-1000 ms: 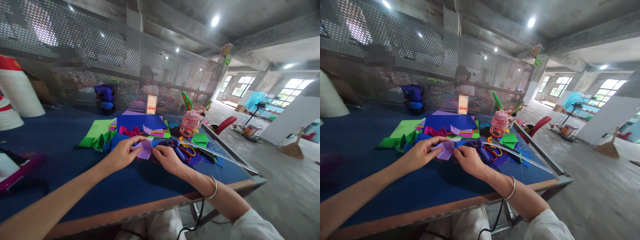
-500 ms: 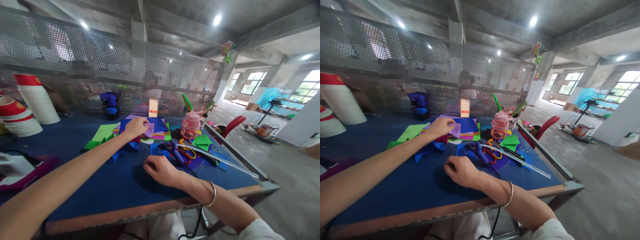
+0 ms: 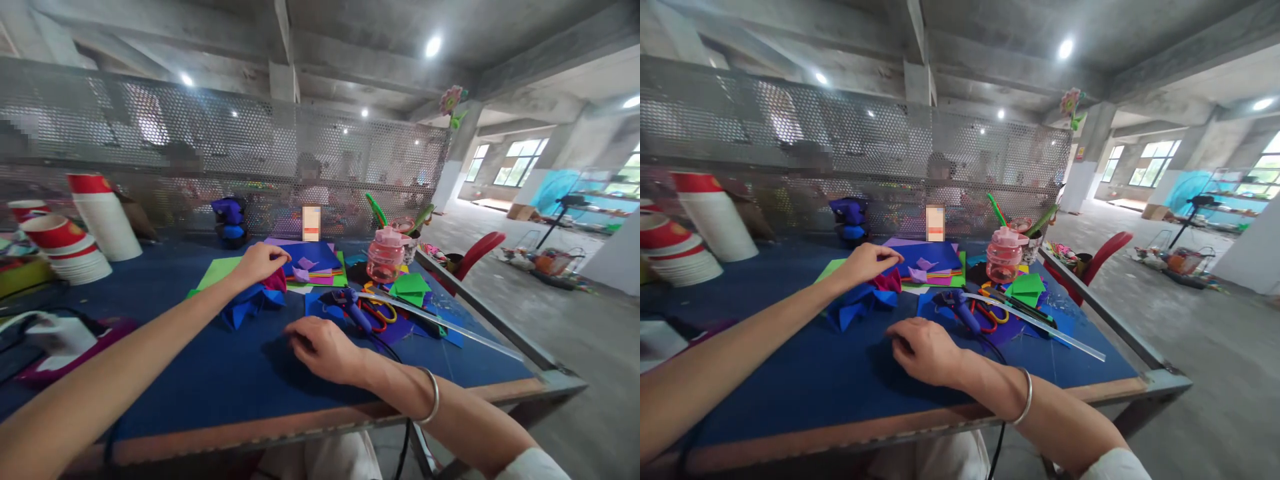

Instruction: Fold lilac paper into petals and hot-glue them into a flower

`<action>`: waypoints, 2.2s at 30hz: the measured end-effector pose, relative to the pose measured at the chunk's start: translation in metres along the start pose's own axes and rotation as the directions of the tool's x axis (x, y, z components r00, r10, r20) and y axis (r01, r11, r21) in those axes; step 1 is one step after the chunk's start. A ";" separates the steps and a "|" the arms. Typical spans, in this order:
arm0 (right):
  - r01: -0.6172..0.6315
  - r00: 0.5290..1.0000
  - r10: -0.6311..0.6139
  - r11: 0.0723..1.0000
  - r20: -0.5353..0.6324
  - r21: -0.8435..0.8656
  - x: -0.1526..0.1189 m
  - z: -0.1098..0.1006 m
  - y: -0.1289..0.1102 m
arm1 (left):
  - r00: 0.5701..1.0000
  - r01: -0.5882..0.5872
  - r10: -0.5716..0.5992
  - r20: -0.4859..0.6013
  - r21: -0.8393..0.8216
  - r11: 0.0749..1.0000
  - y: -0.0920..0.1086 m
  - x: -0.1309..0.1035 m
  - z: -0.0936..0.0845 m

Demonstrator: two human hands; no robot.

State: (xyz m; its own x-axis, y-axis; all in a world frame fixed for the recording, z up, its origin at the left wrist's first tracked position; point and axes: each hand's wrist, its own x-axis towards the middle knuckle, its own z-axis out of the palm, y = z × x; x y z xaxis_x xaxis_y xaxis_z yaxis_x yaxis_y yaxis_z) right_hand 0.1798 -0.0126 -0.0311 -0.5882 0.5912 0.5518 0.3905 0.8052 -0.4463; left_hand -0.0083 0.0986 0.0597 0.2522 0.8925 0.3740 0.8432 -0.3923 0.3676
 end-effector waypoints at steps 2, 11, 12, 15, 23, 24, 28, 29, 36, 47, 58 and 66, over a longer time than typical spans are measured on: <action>0.019 1.000 -0.019 1.000 0.021 0.000 0.000 -0.001 0.001 | 1.000 -0.001 -0.002 -0.028 -0.101 0.995 -0.012 -0.017 -0.007; 0.111 0.991 -0.106 0.992 -0.079 0.058 -0.005 0.001 0.002 | 0.977 0.067 -0.163 -0.137 -0.529 0.846 -0.030 -0.068 -0.019; 0.089 0.992 -0.083 0.994 -0.096 0.057 -0.005 0.001 0.001 | 0.976 0.072 -0.174 -0.132 -0.560 0.826 -0.027 -0.071 -0.019; -0.011 0.990 0.018 0.999 -0.142 0.050 -0.004 0.001 0.000 | 0.986 0.048 -0.134 -0.104 -0.586 0.809 -0.017 -0.076 -0.015; -0.146 0.977 0.172 0.971 -0.129 0.191 -0.002 -0.001 0.001 | 0.915 -0.131 0.334 0.227 -0.615 0.777 -0.002 -0.086 0.000; -0.152 0.977 0.177 0.969 -0.120 0.194 -0.002 -0.002 0.001 | 0.904 -0.135 0.349 0.246 -0.610 0.781 -0.002 -0.087 0.001; -0.167 0.975 0.190 0.969 -0.116 0.180 -0.002 -0.004 -0.001 | 0.936 -0.100 0.280 0.215 -0.599 0.794 -0.006 -0.088 0.000; -0.176 0.973 0.198 0.969 -0.120 0.174 -0.003 -0.004 -0.001 | 0.948 -0.085 0.250 0.198 -0.600 0.795 -0.006 -0.088 0.000; -0.110 0.971 0.137 0.984 -0.195 0.142 -0.001 -0.005 -0.004 | 0.923 0.058 0.210 0.324 -0.655 0.753 -0.003 -0.089 0.002; 0.009 0.952 -0.006 1.000 -0.305 0.007 0.001 -0.012 -0.009 | 0.909 0.203 0.190 0.370 -0.793 0.574 0.006 -0.098 0.022; 0.049 0.958 -0.061 0.998 -0.279 -0.048 0.002 -0.013 -0.011 | 0.901 0.204 0.206 0.382 -0.791 0.577 0.014 -0.104 0.026; 0.064 0.969 -0.074 0.997 -0.238 -0.049 0.001 -0.012 -0.009 | 0.874 0.124 0.298 0.384 -0.768 0.628 0.016 -0.103 0.021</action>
State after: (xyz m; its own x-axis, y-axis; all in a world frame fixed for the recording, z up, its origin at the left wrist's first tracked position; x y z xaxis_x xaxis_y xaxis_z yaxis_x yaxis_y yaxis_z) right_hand 0.1839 -0.0188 -0.0178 -0.4304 0.5241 0.7349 0.3864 0.8428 -0.3748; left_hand -0.0105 0.0047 0.0093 0.6543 0.7483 0.1093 0.1958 -0.3072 0.9313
